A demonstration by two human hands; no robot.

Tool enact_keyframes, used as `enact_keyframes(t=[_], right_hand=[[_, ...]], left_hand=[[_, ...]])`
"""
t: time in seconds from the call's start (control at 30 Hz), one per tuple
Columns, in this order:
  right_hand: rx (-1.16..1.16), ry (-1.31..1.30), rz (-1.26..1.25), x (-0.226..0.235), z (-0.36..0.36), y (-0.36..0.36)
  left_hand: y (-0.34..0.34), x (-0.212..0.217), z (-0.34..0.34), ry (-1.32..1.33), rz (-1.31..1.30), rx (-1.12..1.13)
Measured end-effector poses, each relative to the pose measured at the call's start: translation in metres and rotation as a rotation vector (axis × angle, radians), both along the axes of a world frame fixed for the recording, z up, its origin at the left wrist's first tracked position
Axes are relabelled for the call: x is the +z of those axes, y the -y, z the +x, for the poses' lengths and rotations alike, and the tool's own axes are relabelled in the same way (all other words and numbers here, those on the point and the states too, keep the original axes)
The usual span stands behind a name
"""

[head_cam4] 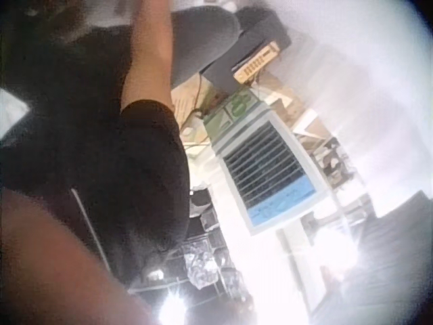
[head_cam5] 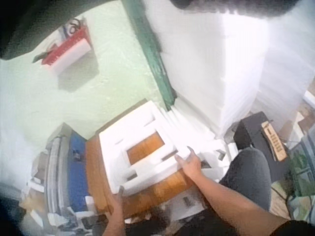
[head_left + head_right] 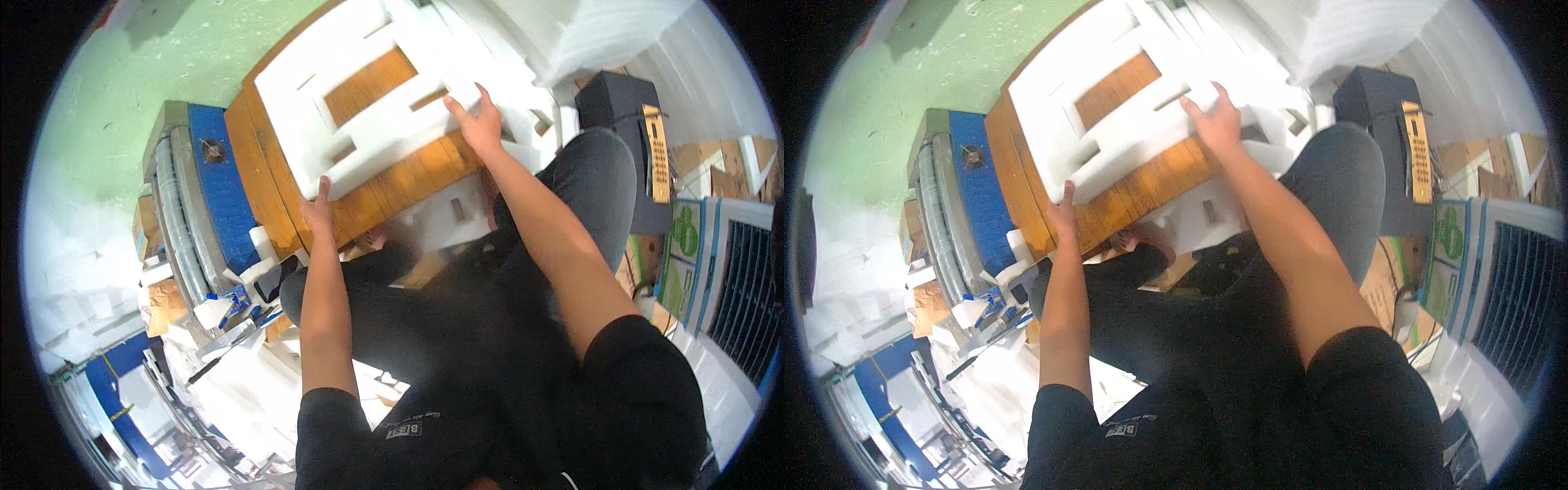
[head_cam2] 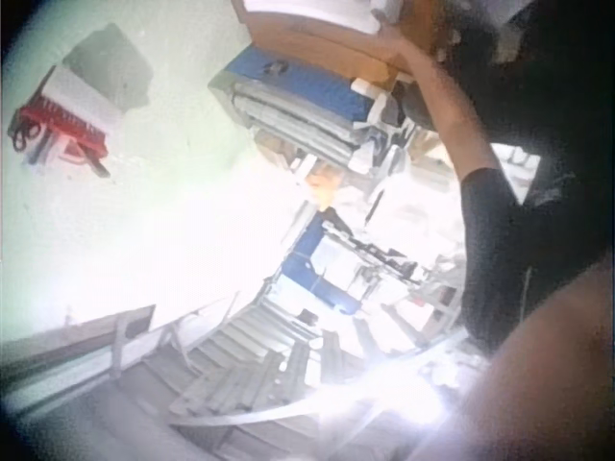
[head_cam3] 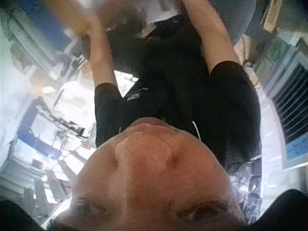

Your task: The person sits on the floor and assembles white foam pieces into rectangular frames by hand. They pick up individual foam strips, fit them into slots on a wooden board, and stack the completed frames.

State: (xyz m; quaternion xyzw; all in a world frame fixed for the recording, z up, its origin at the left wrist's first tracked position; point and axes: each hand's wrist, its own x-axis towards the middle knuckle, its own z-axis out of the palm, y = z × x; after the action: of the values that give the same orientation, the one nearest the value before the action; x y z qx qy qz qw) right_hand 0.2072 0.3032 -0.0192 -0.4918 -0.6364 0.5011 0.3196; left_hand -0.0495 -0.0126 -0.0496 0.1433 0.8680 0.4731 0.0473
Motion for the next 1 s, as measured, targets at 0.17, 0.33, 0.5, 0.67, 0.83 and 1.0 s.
enact_keyframes(t=[0.17,0.33,0.5,0.67,0.83,1.0], right_hand=[[-0.02,-0.087,0.217,-0.004,-0.002,0.002],[-0.007,-0.034,0.205,-0.021,0.006,-0.004],[0.029,-0.038,0.176,-0.012,0.002,-0.001],[0.065,-0.076,0.207,-0.001,-0.003,0.037],[0.443,-0.184,-0.025,-0.026,0.004,0.169],[1.243,-0.143,0.125,0.027,0.02,0.211]], left_hand=[[-0.007,0.004,0.013,0.118,0.168,0.033],[-0.017,0.009,0.019,0.173,0.094,0.003],[-0.018,0.026,0.02,0.101,0.115,0.037],[-0.02,0.109,-0.011,0.042,0.227,-0.058],[0.001,0.283,-0.033,-0.221,-0.047,-0.279],[0.016,0.361,-0.003,-0.626,-0.48,-0.509]])
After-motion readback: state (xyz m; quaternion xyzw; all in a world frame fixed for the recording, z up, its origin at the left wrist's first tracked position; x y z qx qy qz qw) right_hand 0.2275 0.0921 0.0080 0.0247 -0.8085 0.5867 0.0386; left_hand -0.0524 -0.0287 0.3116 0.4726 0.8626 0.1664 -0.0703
